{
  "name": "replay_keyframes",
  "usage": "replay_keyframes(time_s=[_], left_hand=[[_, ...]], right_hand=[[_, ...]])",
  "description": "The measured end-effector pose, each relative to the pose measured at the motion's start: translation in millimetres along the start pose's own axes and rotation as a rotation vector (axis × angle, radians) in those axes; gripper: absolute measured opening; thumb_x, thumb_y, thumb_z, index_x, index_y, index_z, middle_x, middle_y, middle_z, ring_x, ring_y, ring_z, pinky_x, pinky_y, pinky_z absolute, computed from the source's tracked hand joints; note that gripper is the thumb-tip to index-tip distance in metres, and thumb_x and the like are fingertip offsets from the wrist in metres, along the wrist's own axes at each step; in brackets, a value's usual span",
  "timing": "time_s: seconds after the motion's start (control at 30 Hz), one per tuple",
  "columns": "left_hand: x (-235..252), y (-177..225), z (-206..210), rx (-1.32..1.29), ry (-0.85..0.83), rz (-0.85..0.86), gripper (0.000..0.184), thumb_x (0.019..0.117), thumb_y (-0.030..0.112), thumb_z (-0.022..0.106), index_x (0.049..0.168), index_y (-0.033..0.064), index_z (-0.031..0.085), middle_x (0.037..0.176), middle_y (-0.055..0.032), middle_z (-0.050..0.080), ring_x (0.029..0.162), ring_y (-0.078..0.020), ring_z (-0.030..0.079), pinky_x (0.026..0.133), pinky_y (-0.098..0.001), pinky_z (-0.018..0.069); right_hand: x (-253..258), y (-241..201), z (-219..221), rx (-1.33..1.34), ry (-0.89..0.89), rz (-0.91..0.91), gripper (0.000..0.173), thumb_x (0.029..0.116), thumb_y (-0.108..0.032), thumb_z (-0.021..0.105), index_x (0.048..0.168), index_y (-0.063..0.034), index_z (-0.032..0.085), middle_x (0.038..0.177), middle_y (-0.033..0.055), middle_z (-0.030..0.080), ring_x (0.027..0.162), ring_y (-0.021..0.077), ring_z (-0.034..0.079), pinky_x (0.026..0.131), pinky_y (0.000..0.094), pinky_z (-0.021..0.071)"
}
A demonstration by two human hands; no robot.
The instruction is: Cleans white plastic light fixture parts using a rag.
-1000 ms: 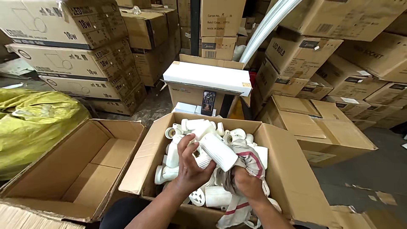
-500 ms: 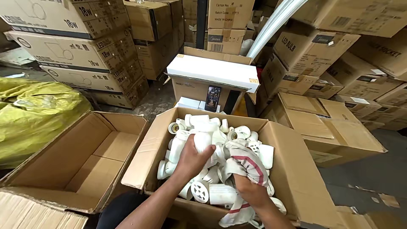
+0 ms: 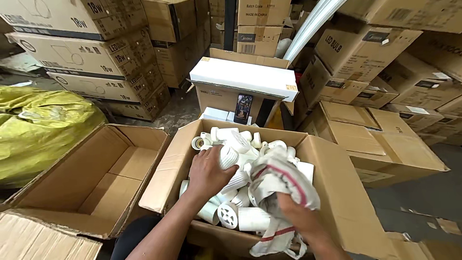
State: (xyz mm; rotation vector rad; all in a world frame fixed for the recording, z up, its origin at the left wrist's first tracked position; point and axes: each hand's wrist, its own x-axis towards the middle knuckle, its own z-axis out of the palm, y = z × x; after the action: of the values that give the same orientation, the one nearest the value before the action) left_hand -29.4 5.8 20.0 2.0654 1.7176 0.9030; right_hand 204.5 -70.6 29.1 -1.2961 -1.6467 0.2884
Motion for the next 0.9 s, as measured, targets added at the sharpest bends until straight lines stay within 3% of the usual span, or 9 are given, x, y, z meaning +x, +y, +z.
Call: replay_keyframes(time_s=[0.1, 0.2, 0.27, 0.4, 0.57, 0.67, 0.73, 0.77, 0.9], left_hand=[[-5.4, 9.8, 2.2, -0.374, -0.193, -0.099, 0.077, 0.0706, 0.056, 0.086, 0.130, 0.0146, 0.059, 0.103, 0.0014, 0.073, 0.093, -0.0127, 0.071, 0.085, -0.0415, 0.0601], [-14.1, 19.7, 10.3, -0.561, -0.314, -0.116, 0.074, 0.0708, 0.053, 0.088, 0.127, 0.0137, 0.059, 0.101, 0.0017, 0.073, 0.089, -0.0110, 0.072, 0.081, -0.0376, 0.0624], [-22.3, 25.9, 15.6, -0.444, -0.279, -0.028, 0.072, 0.0702, 0.058, 0.085, 0.124, 0.0151, 0.062, 0.100, 0.0030, 0.073, 0.089, -0.0106, 0.071, 0.081, -0.0394, 0.0612], [-31.2, 24.5, 31.3, -0.116, 0.074, 0.361, 0.064, 0.0733, 0.060, 0.080, 0.115, 0.0127, 0.070, 0.096, -0.0051, 0.072, 0.088, -0.0228, 0.068, 0.079, -0.0487, 0.0547], [-28.9, 20.1, 29.6, 0.134, 0.149, 0.532, 0.057, 0.0755, 0.056, 0.080, 0.117, 0.0188, 0.070, 0.097, -0.0080, 0.069, 0.091, -0.0299, 0.066, 0.077, -0.0482, 0.0539], [-31.5, 20.4, 30.2, 0.246, 0.169, 0.676, 0.051, 0.0796, 0.051, 0.078, 0.121, 0.0228, 0.068, 0.099, -0.0099, 0.069, 0.092, -0.0320, 0.067, 0.081, -0.0489, 0.0532], [-33.6, 20.4, 33.5, 0.218, 0.178, 0.693, 0.054, 0.0823, 0.060, 0.073, 0.121, 0.0228, 0.069, 0.096, -0.0091, 0.068, 0.088, -0.0294, 0.066, 0.078, -0.0465, 0.0531], [-34.4, 19.3, 34.7, 0.190, 0.176, 0.675, 0.055, 0.0814, 0.063, 0.072, 0.120, 0.0236, 0.070, 0.095, -0.0078, 0.067, 0.086, -0.0277, 0.065, 0.076, -0.0449, 0.0527], [-30.5, 9.3, 31.8, 0.019, 0.117, 0.577, 0.063, 0.0751, 0.068, 0.076, 0.116, 0.0207, 0.073, 0.090, -0.0050, 0.068, 0.085, -0.0241, 0.065, 0.076, -0.0433, 0.0539]], right_hand=[[5.9, 4.7, -2.9, 0.022, 0.141, 0.055, 0.023, 0.0892, -0.013, 0.065, 0.105, 0.0015, 0.072, 0.096, 0.0023, 0.074, 0.098, -0.0040, 0.067, 0.091, 0.0162, 0.0537], [2.1, 12.6, 1.7, 0.043, 0.065, 0.021, 0.023, 0.0827, -0.016, 0.072, 0.100, -0.0007, 0.074, 0.092, 0.0006, 0.075, 0.094, -0.0048, 0.068, 0.088, 0.0155, 0.0543], [-1.6, 16.3, 6.1, 0.084, -0.025, 0.031, 0.023, 0.0797, -0.020, 0.078, 0.097, -0.0047, 0.075, 0.090, -0.0019, 0.075, 0.090, -0.0035, 0.069, 0.085, 0.0179, 0.0576], [-8.8, 19.6, 10.8, 0.083, -0.021, 0.055, 0.019, 0.0842, -0.016, 0.070, 0.098, -0.0041, 0.074, 0.090, -0.0018, 0.075, 0.093, -0.0057, 0.068, 0.087, 0.0150, 0.0551], [-12.3, 18.3, 2.0, 0.137, -0.028, 0.113, 0.016, 0.0881, -0.009, 0.060, 0.093, -0.0002, 0.073, 0.084, -0.0014, 0.073, 0.088, -0.0095, 0.065, 0.083, 0.0120, 0.0527], [-2.7, 3.1, -4.9, -0.026, -0.150, 0.342, 0.026, 0.0993, -0.013, 0.050, 0.102, 0.0003, 0.072, 0.088, 0.0062, 0.072, 0.090, 0.0055, 0.067, 0.082, 0.0292, 0.0546], [0.2, -0.5, -5.4, -0.172, -0.215, 0.287, 0.030, 0.1030, -0.011, 0.046, 0.104, 0.0051, 0.071, 0.088, 0.0176, 0.072, 0.089, 0.0222, 0.071, 0.078, 0.0440, 0.0562], [-0.5, 1.9, -6.6, -0.179, -0.249, 0.251, 0.029, 0.1025, -0.010, 0.046, 0.101, 0.0048, 0.071, 0.086, 0.0175, 0.072, 0.086, 0.0221, 0.072, 0.075, 0.0438, 0.0565], [-5.7, 16.1, -17.9, 0.090, -0.414, 0.278, 0.029, 0.0996, -0.011, 0.044, 0.093, -0.0043, 0.072, 0.081, -0.0016, 0.069, 0.081, -0.0030, 0.064, 0.076, 0.0224, 0.0541]])
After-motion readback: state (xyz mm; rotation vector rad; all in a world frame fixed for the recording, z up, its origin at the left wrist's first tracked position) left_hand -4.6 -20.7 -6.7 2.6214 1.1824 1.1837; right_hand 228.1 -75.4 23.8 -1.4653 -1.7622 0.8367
